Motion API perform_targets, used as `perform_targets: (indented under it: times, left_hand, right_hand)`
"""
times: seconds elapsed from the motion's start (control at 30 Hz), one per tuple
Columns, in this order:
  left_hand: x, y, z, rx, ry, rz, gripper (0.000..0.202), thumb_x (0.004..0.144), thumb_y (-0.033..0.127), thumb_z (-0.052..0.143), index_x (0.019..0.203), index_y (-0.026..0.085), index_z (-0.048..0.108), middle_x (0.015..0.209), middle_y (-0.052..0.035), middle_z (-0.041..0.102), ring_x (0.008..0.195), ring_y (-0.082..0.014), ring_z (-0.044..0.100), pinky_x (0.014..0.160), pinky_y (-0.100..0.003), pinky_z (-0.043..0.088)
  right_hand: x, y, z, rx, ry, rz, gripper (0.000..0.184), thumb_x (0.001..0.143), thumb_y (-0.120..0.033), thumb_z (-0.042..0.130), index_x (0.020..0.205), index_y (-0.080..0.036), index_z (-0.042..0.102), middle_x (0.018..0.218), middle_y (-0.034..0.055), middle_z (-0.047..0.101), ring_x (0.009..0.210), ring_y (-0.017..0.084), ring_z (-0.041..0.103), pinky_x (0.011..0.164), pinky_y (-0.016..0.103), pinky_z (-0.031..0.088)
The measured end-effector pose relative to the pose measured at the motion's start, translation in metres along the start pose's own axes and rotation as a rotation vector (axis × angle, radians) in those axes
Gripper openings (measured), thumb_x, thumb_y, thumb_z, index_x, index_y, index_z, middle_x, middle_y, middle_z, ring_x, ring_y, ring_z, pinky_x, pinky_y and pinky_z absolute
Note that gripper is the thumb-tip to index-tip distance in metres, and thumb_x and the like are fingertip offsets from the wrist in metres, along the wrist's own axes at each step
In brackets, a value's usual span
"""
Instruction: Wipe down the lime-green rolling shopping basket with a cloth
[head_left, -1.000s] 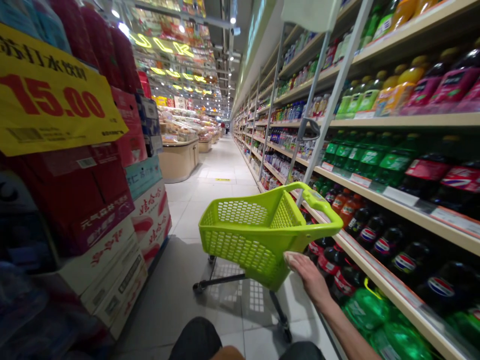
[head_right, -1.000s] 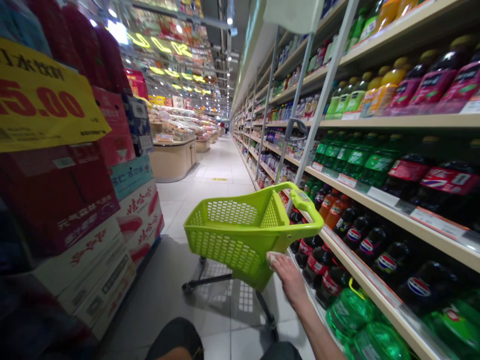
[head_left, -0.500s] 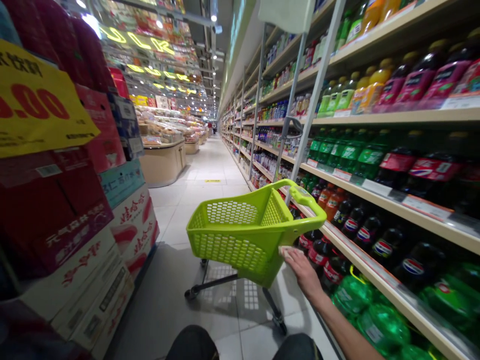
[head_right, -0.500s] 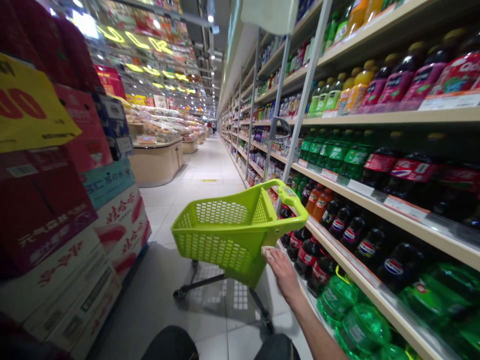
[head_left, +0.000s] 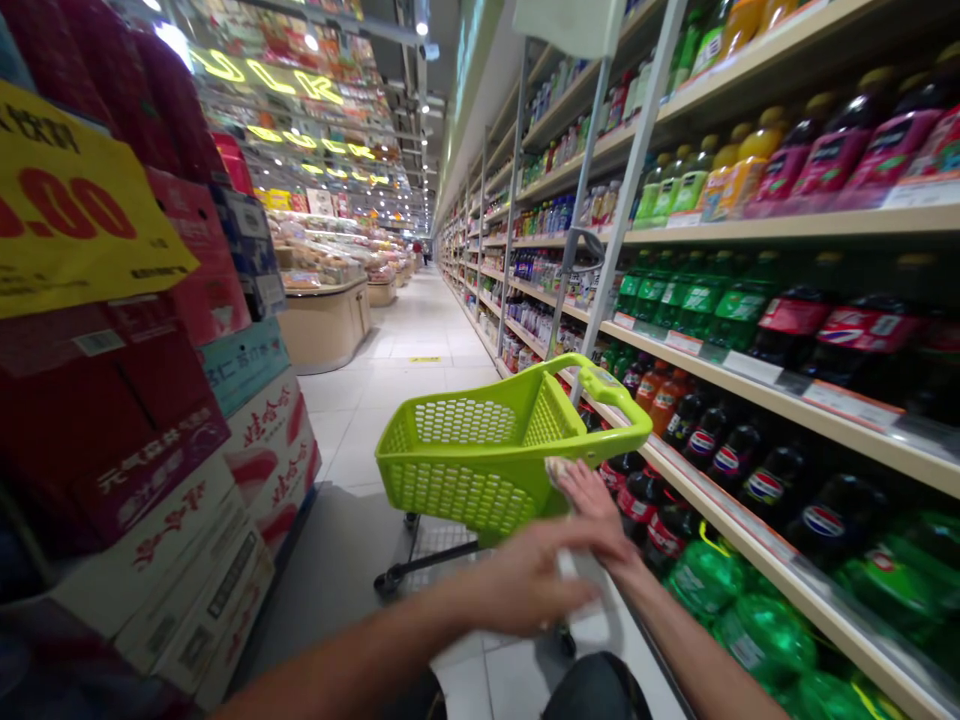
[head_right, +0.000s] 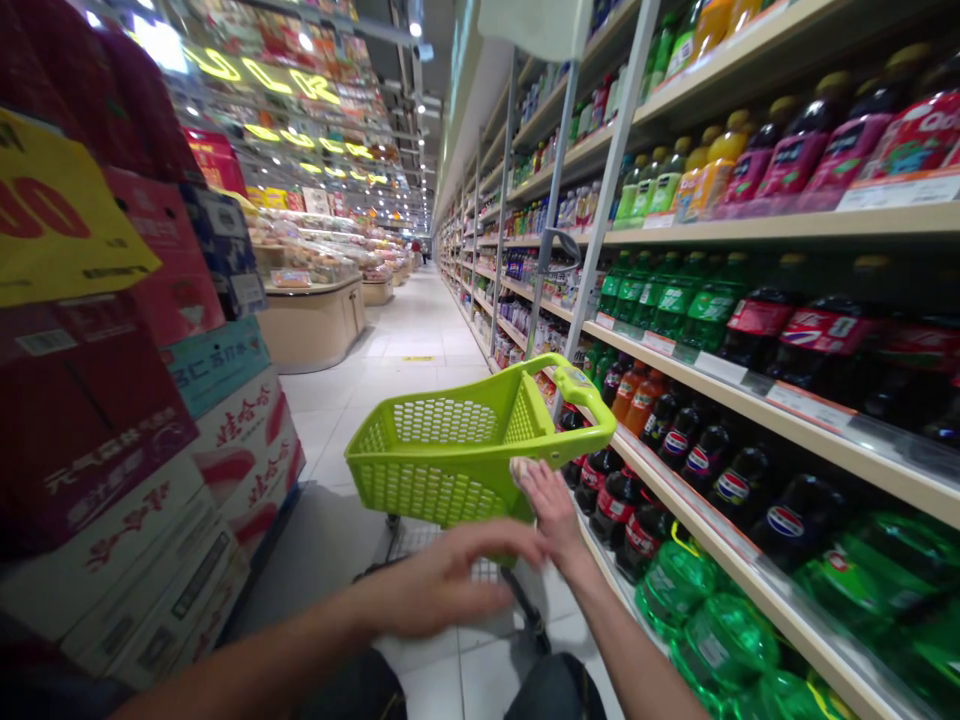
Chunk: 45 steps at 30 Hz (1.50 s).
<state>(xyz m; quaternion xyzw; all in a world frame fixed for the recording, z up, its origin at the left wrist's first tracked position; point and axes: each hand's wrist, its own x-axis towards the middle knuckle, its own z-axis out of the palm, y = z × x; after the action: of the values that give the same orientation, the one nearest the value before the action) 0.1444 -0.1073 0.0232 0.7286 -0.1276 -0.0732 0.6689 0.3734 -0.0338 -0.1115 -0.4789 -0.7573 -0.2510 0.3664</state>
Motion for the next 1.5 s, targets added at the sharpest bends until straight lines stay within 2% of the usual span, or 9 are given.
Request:
perform_targets:
  times: [0.07, 0.13, 0.17, 0.3, 0.53, 0.73, 0.97, 1.17, 1.5]
  left_hand:
    - [-0.03, -0.011, -0.052, 0.12, 0.39, -0.153, 0.051, 0.083, 0.025, 0.024, 0.134, 0.024, 0.026, 0.13, -0.0058, 0.043, 0.125, -0.0179, 0.032, 0.102, -0.038, 0.029]
    - [-0.065, -0.033, -0.091, 0.669, 1.095, -0.643, 0.059, 0.074, 0.013, 0.034, 0.133, 0.019, 0.027, 0.134, -0.0066, 0.039, 0.127, -0.0182, 0.028, 0.106, -0.04, 0.02]
    - [-0.082, -0.046, -0.103, 0.901, 1.21, -0.874, 0.066, 0.069, 0.011, 0.039, 0.134, 0.015, 0.024, 0.14, -0.0094, 0.029, 0.13, -0.0218, 0.019, 0.106, -0.046, 0.014]
    - [-0.129, -0.088, -0.119, 1.165, 1.097, -1.222, 0.079, 0.062, 0.008, 0.043, 0.136, 0.017, 0.017, 0.145, -0.0082, 0.011, 0.132, -0.0236, 0.009, 0.103, -0.054, 0.011]
    - [-0.131, -0.09, -0.113, 1.18, 1.056, -1.18, 0.077, 0.062, 0.009, 0.042, 0.135, 0.019, 0.02, 0.144, -0.0053, 0.016, 0.132, -0.0227, 0.014, 0.103, -0.055, 0.011]
    - [-0.141, -0.094, -0.109, 1.18, 1.08, -1.162, 0.075, 0.063, 0.01, 0.042, 0.135, 0.017, 0.021, 0.144, -0.006, 0.017, 0.132, -0.0209, 0.014, 0.105, -0.052, 0.01]
    - [-0.16, -0.096, -0.104, 1.146, 1.124, -1.299, 0.073, 0.065, 0.008, 0.041, 0.135, 0.011, 0.018, 0.144, -0.0112, 0.015, 0.132, -0.0242, 0.013, 0.103, -0.054, 0.011]
    - [-0.164, -0.093, -0.101, 1.139, 1.061, -1.272, 0.076, 0.063, 0.009, 0.042, 0.135, 0.011, 0.018, 0.144, -0.0091, 0.014, 0.132, -0.0226, 0.013, 0.104, -0.053, 0.011]
    - [-0.185, -0.098, -0.096, 1.071, 1.113, -1.326, 0.075, 0.065, 0.008, 0.041, 0.135, 0.014, 0.016, 0.144, -0.009, 0.013, 0.132, -0.0204, 0.012, 0.104, -0.052, 0.011]
  right_hand:
    - [0.024, 0.004, -0.006, -0.033, 0.109, 0.065, 0.038, 0.084, -0.011, 0.036, 0.117, -0.022, 0.052, 0.125, 0.0081, 0.05, 0.127, 0.022, 0.029, 0.101, 0.051, 0.028]
    - [0.03, 0.005, -0.002, -0.042, 0.113, 0.055, 0.037, 0.085, -0.01, 0.035, 0.114, -0.02, 0.054, 0.123, 0.009, 0.052, 0.126, 0.022, 0.03, 0.1, 0.05, 0.029]
    - [0.024, 0.003, 0.004, -0.037, 0.082, 0.026, 0.036, 0.085, -0.01, 0.035, 0.113, -0.02, 0.055, 0.121, 0.009, 0.053, 0.125, 0.021, 0.033, 0.099, 0.048, 0.032]
    - [-0.008, -0.014, 0.029, 0.022, -0.092, -0.109, 0.037, 0.086, -0.01, 0.033, 0.111, -0.025, 0.056, 0.11, 0.004, 0.062, 0.114, 0.016, 0.047, 0.094, 0.038, 0.043]
    - [0.046, -0.033, 0.036, 0.061, 0.085, -0.036, 0.037, 0.086, -0.01, 0.034, 0.114, -0.022, 0.055, 0.121, 0.0057, 0.054, 0.126, 0.019, 0.03, 0.103, 0.046, 0.03]
    - [0.009, -0.057, 0.068, 0.087, -0.051, -0.163, 0.035, 0.087, -0.011, 0.033, 0.105, -0.023, 0.06, 0.108, 0.0046, 0.063, 0.115, 0.015, 0.046, 0.088, 0.033, 0.048]
    - [0.056, -0.067, 0.06, 0.161, 0.013, -0.073, 0.035, 0.086, -0.009, 0.035, 0.111, -0.02, 0.057, 0.119, 0.0066, 0.056, 0.124, 0.018, 0.034, 0.099, 0.041, 0.036]
    - [0.013, -0.093, 0.092, 0.23, -0.196, -0.272, 0.027, 0.087, -0.016, 0.039, 0.101, -0.019, 0.062, 0.106, 0.0071, 0.063, 0.111, 0.014, 0.05, 0.09, 0.031, 0.045]
    - [0.056, -0.134, 0.121, 0.168, -0.175, -0.254, 0.027, 0.086, -0.014, 0.04, 0.104, -0.019, 0.061, 0.112, 0.0075, 0.06, 0.116, 0.018, 0.046, 0.093, 0.036, 0.042]
